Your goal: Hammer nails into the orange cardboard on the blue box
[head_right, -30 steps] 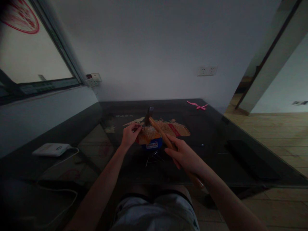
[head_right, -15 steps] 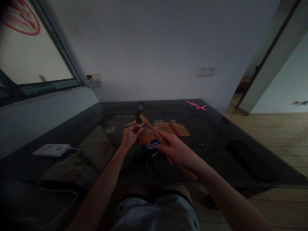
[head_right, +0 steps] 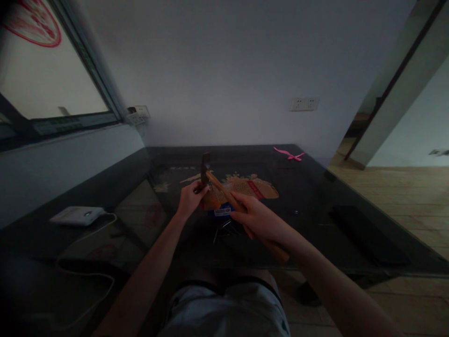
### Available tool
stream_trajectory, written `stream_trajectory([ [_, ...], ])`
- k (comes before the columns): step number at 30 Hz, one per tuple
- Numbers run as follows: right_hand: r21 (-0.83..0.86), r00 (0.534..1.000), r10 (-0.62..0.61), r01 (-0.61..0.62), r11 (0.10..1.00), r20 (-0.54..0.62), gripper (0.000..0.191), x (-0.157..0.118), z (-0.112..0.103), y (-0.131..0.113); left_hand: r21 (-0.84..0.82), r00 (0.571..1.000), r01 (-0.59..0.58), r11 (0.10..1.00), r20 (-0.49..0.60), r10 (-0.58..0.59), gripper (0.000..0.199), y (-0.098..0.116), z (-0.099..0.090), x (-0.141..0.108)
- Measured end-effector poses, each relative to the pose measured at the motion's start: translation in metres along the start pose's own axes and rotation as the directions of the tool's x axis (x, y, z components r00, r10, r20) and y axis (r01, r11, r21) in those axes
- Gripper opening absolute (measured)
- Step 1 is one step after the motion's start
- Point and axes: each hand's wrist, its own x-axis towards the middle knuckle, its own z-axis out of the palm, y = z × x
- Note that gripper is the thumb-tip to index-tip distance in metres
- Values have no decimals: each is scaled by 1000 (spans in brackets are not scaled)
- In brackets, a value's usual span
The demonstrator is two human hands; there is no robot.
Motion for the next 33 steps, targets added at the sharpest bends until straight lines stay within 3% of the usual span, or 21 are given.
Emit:
stream_trajectory([
  [6,14,1000,5,-5,1000,-12,37,-2,0,-3,-45,1000,14,999,-10,-15,15,2,1,-2],
  [18,14,999,42,-41,999,-32,48,-7,0,-5,-106,1000,19,994,-1,-20,12,-3,2,0],
  [25,-15,1000,23,-23,1000,-7,35,-4,-1,-4,-52,1000,19,998,13,-18,12,-1,0,1],
  [33,-6,1000,29,-29,1000,-4,38,-3,0,-7,-45,1000,16,999,17,-15,12,1,0,1],
])
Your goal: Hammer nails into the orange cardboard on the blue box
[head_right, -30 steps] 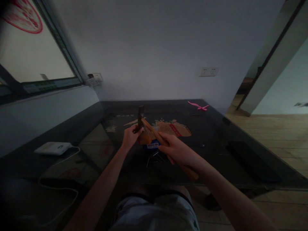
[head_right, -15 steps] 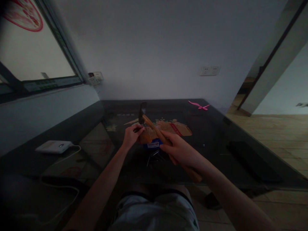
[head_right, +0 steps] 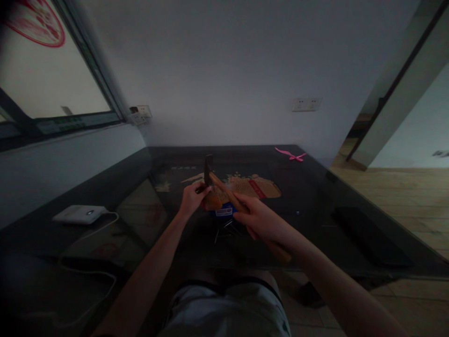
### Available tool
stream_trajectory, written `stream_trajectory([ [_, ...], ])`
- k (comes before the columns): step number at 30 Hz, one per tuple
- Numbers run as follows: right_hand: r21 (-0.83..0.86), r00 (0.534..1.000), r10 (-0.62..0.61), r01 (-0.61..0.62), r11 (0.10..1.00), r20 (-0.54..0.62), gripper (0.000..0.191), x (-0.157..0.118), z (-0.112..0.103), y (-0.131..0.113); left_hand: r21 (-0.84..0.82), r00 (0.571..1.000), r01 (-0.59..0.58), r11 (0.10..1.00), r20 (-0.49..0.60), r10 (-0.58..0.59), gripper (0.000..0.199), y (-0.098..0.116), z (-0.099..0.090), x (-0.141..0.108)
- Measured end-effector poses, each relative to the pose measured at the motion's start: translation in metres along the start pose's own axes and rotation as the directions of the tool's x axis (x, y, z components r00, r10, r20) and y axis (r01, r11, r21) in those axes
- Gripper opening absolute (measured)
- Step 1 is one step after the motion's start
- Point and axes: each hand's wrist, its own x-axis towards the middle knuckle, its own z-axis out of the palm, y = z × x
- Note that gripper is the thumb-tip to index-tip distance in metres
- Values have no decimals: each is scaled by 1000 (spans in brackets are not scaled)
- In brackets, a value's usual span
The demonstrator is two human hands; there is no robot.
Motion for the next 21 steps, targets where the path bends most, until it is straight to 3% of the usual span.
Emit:
stream_trajectory([
  [21,-50,1000,-2,1,999,-11,36,-2,1,-1,-39,1000,-7,999,8,7,14,-5,2,0],
])
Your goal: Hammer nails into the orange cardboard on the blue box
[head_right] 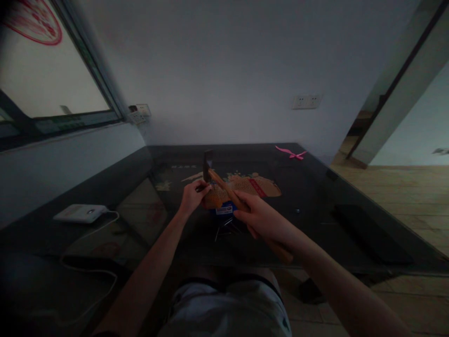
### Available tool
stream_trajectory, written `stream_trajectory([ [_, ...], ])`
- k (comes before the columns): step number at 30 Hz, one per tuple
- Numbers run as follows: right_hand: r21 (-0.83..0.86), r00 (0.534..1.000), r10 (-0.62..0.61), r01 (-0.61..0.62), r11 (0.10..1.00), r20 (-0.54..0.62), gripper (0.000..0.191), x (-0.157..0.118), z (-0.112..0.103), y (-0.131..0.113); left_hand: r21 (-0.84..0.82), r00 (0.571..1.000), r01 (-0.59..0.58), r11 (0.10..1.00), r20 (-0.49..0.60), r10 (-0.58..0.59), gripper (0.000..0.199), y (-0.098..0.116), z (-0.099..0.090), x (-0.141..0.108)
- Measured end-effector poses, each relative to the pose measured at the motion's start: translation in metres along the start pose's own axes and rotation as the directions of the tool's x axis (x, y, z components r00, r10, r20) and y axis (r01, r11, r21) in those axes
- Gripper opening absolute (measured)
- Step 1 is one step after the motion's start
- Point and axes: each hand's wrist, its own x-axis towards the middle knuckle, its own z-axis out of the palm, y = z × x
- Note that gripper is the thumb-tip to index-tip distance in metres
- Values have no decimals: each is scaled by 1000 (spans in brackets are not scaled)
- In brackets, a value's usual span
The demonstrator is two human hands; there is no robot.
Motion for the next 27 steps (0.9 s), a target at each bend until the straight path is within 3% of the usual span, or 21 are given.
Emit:
stream_trajectory([
  [8,22,999,-27,27,999,-32,43,-2,0,0,-34,1000,-6,999,-3,6,11,-2,2,1],
  [15,1,1000,2,-2,1000,23,40,1,1,-1,18,1000,20,1000,14,-20,12,4,-1,1],
  [21,37,999,1,1,999,-47,47,-8,-7,-3,-26,1000,-9,1000,-2,9,10,1,-1,1],
  [27,33,994,23,-20,999,-108,59,-14,-15,7,-19,998,-26,999,62,27,13,9,-3,3],
])
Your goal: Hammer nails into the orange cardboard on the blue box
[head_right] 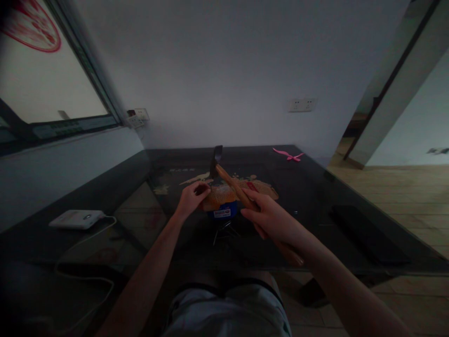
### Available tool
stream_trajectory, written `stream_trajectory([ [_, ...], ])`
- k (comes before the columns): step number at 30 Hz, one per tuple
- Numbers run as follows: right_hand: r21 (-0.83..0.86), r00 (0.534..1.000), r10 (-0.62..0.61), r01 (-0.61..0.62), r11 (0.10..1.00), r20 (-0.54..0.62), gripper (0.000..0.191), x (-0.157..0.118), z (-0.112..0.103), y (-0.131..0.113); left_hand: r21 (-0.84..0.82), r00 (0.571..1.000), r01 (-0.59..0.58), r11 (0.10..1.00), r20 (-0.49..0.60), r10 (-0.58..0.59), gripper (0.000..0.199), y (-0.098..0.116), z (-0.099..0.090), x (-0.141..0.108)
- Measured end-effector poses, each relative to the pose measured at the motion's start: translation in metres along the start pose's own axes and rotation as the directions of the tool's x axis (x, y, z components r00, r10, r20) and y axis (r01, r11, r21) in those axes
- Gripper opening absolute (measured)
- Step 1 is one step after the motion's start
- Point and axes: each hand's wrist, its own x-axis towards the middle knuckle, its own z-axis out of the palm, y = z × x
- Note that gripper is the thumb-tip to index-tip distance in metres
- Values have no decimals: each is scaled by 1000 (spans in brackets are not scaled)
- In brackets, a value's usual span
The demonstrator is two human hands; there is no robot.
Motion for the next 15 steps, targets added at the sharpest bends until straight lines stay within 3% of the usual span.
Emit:
stream_trajectory([
  [5,-13,1000,17,-17,1000,12,58,2,0,4,-2,1000,-3,1000,16,3,17,10,-1,8],
  [15,10,998,-18,18,1000,67,52,7,5,-1,-9,999,54,999,-6,-54,5,12,2,10],
])
